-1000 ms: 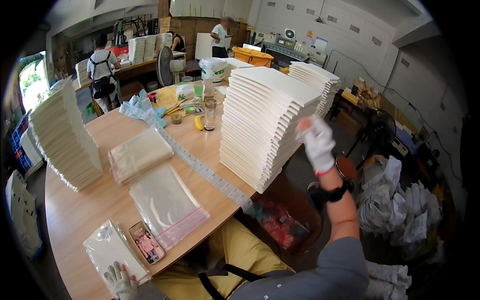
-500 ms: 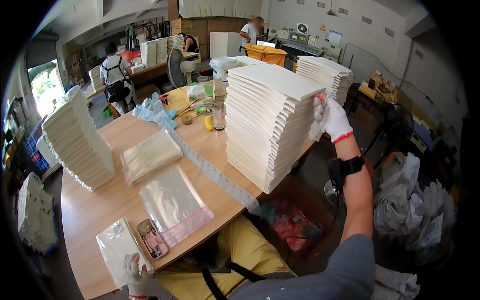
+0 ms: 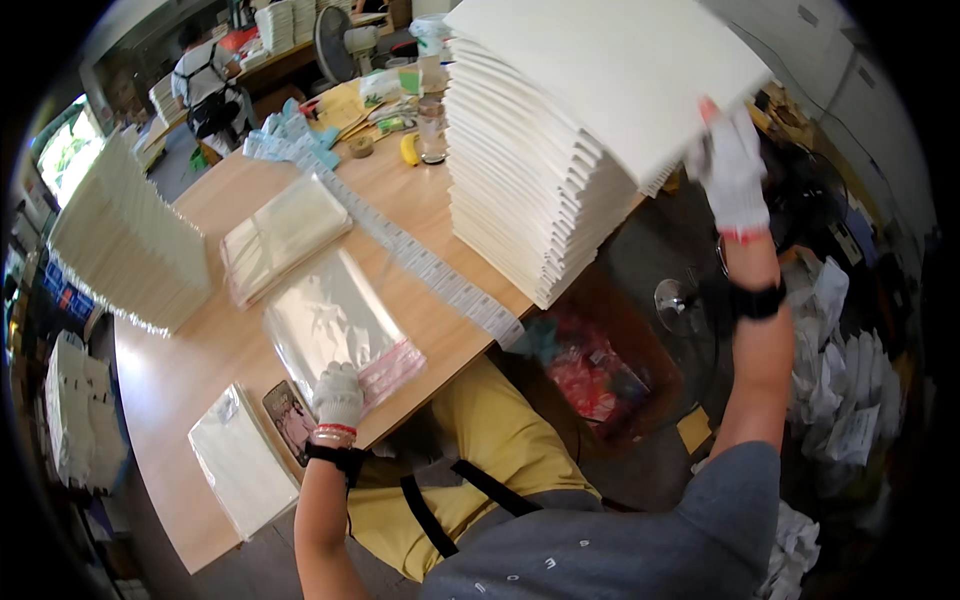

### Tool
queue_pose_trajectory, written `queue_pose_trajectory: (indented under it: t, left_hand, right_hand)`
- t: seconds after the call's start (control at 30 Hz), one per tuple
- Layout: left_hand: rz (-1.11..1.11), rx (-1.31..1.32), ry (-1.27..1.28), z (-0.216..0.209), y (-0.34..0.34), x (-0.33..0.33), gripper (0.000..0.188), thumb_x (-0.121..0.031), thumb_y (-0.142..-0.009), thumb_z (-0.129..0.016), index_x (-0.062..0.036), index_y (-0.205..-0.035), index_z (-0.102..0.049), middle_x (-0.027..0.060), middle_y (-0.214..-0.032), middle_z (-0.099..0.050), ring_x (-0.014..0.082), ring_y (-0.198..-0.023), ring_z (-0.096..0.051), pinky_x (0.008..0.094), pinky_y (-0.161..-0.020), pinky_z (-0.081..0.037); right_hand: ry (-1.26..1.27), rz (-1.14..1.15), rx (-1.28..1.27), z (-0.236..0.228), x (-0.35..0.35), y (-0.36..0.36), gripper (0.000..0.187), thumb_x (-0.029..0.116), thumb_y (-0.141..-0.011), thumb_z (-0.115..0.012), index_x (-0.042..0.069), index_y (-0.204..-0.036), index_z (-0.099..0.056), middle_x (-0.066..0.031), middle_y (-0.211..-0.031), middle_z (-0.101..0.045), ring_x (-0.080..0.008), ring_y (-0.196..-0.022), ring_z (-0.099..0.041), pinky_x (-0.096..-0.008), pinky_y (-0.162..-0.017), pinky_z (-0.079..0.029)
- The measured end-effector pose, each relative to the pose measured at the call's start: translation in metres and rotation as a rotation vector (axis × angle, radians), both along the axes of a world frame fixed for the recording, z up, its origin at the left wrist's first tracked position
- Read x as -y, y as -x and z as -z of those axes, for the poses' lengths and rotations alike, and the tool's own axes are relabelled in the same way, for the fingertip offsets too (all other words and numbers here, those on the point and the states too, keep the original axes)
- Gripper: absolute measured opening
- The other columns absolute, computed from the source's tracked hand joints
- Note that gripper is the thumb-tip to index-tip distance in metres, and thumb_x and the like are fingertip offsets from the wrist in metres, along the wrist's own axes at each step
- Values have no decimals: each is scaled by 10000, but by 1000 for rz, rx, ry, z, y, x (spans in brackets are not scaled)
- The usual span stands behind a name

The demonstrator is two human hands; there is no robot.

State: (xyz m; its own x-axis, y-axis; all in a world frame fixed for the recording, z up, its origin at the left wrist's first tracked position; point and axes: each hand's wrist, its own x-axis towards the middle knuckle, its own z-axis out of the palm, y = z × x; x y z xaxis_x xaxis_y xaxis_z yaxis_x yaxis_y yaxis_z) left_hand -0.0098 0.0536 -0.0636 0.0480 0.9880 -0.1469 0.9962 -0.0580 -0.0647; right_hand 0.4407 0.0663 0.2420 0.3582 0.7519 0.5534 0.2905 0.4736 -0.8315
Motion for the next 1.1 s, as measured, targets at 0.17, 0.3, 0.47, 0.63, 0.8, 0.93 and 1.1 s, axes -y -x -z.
queue_pose_trajectory:
  t: [0.17, 0.3, 0.47, 0.63, 0.8, 0.93, 1.1]
  left_hand:
    - [-16, 204, 98, -6, 14, -4, 230, -196, -831, -557, -74, -999, -655, 111, -1065, -620, 300, -937, -635, 410, -810, -526]
    - [95, -58, 19, 8, 26, -7, 222, -229, -819, -599, -137, -1018, -632, 62, -1091, -593, 252, -1057, -568, 538, -838, -460]
    - [-12, 44, -64, 37, 20, -24, 171, -149, -853, -540, -82, -995, -607, 90, -1078, -590, 247, -1025, -583, 422, -729, -546]
    - [11, 129, -141, 27, 39, -35, 161, -172, -812, -565, -91, -931, -637, 86, -996, -644, 275, -984, -601, 409, -817, -501]
    - [245, 240, -375, 18, 50, -19, 181, -186, -809, -569, -89, -943, -643, 94, -961, -662, 272, -997, -584, 383, -871, -453]
    - [-2, 116, -579, 7, 51, 3, 266, -274, -819, -610, -61, -978, -621, 90, -913, -648, 285, -945, -592, 444, -839, -457]
    - [-594, 882, 8, -12, 60, 6, 308, -291, -887, -573, 10, -941, -607, 120, -769, -641, 255, -739, -640, 391, -669, -520]
  right_hand:
    - [118, -276, 63, 105, 58, 29, 361, 237, -940, -509, 10, -1220, -488, -30, -662, -576, -67, -408, -436, -224, -382, -342]
    - [447, -535, 100, 196, 84, 63, 374, 250, -944, -501, 10, -1230, -488, -33, -697, -593, -64, -447, -470, -213, -391, -356]
    - [1030, -744, -351, 243, 159, 85, 378, 255, -954, -482, 34, -1260, -487, -1, -719, -569, -59, -484, -456, -195, -424, -339]
    - [860, -748, -360, 289, 166, 104, 377, 242, -957, -460, 42, -1277, -482, 9, -728, -570, -39, -489, -442, -187, -430, -337]
    - [983, -774, -665, 320, 122, 125, 254, 241, -939, -500, 132, -1165, -541, 43, -720, -541, -29, -488, -429, -195, -413, -326]
    - [1045, -591, -750, 325, 95, 136, 189, 225, -937, -529, 194, -1121, -560, 56, -794, -556, -11, -496, -437, -151, -430, -360]
    - [1082, -647, -965, 322, 94, 149, 143, 197, -951, -518, 205, -1092, -540, 64, -760, -513, -4, -510, -444, -166, -442, -366]
